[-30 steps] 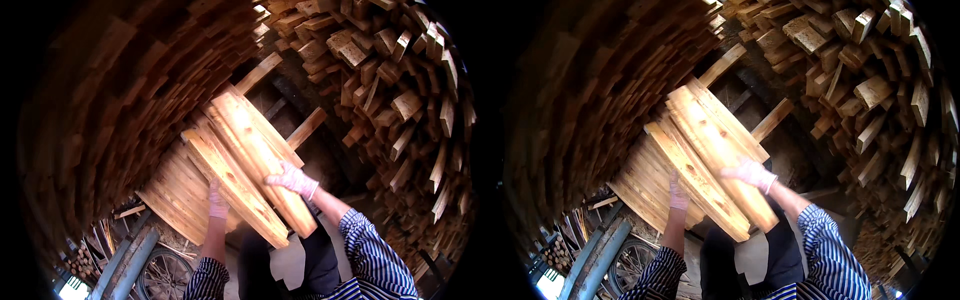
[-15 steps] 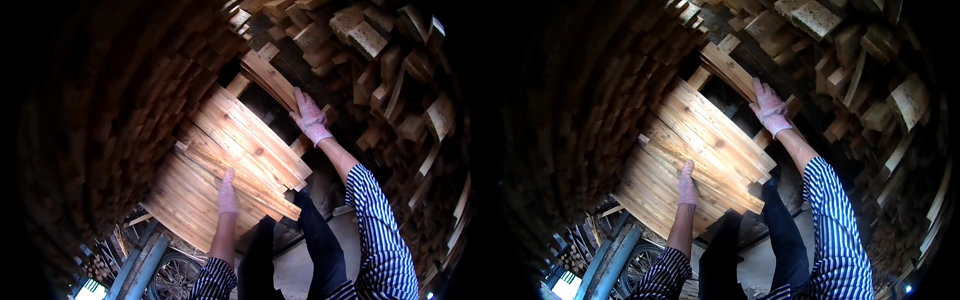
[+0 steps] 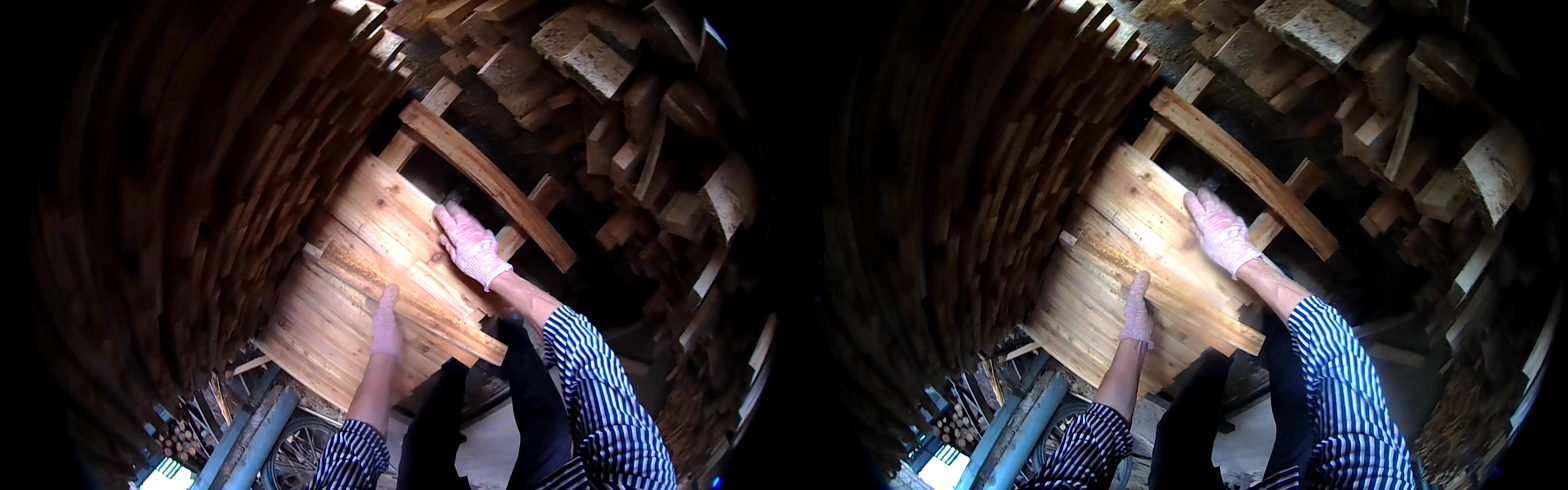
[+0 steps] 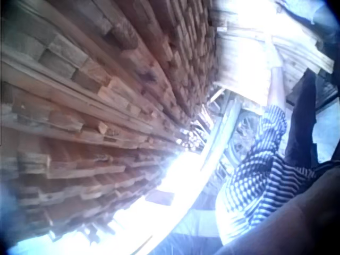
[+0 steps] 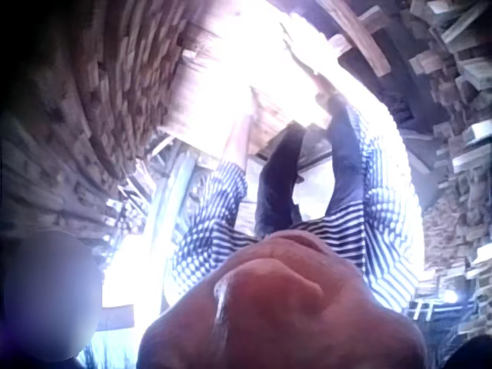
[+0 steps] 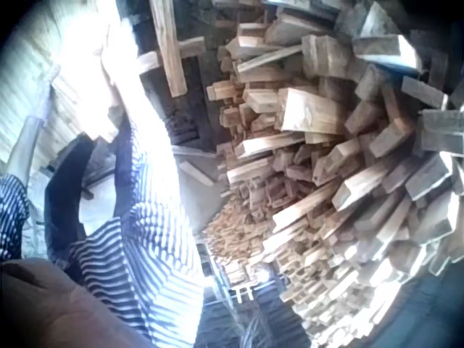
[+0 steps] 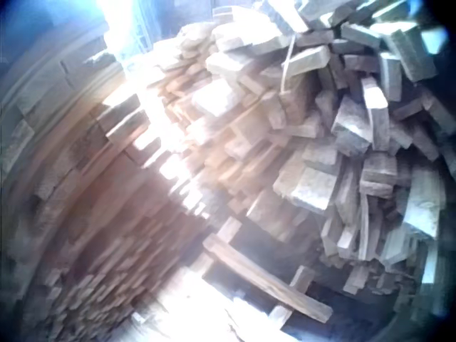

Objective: The person stacks wooden planks from a large pile onto a wooden pallet. They pick up planks one by one or in small groups, align them, and place them on the pallet to build a neat stack.

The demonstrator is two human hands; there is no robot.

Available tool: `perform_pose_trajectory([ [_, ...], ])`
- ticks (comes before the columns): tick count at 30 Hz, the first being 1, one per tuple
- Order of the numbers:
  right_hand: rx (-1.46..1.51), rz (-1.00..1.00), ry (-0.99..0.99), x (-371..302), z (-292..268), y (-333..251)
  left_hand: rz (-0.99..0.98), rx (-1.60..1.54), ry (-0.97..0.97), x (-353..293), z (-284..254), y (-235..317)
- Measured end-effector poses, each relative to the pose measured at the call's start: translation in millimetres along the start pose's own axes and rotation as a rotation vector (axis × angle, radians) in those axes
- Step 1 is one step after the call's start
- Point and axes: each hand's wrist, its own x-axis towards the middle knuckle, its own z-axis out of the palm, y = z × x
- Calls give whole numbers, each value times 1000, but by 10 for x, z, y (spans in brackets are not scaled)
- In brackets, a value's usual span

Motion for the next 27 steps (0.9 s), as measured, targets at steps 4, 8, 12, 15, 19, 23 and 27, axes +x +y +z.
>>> perform_pose_trajectory([
  [4, -547, 143, 494, 118, -483, 557, -26, 95, -20, -130, -10, 51],
  [8, 67, 358, 241, 412, -488, 913, 45, 159, -65, 46, -25, 18],
  [12, 43, 312, 136, 388, -124, 186, 107, 34, -72, 363, -149, -219],
  [15, -60, 276, 44, 379, -250, 106, 130, 59, -79, 406, -132, -148],
  [19, -28, -77, 515, -288, 72, -527, 86, -10, -44, 589, -295, -265],
  [23, -41, -96, -72, -837, 653, -756, 176, -21, -67, 535, -345, -356],
  [27, 244, 19, -251, -897, 586, -680, 45, -17, -99, 368, -470, -451],
])
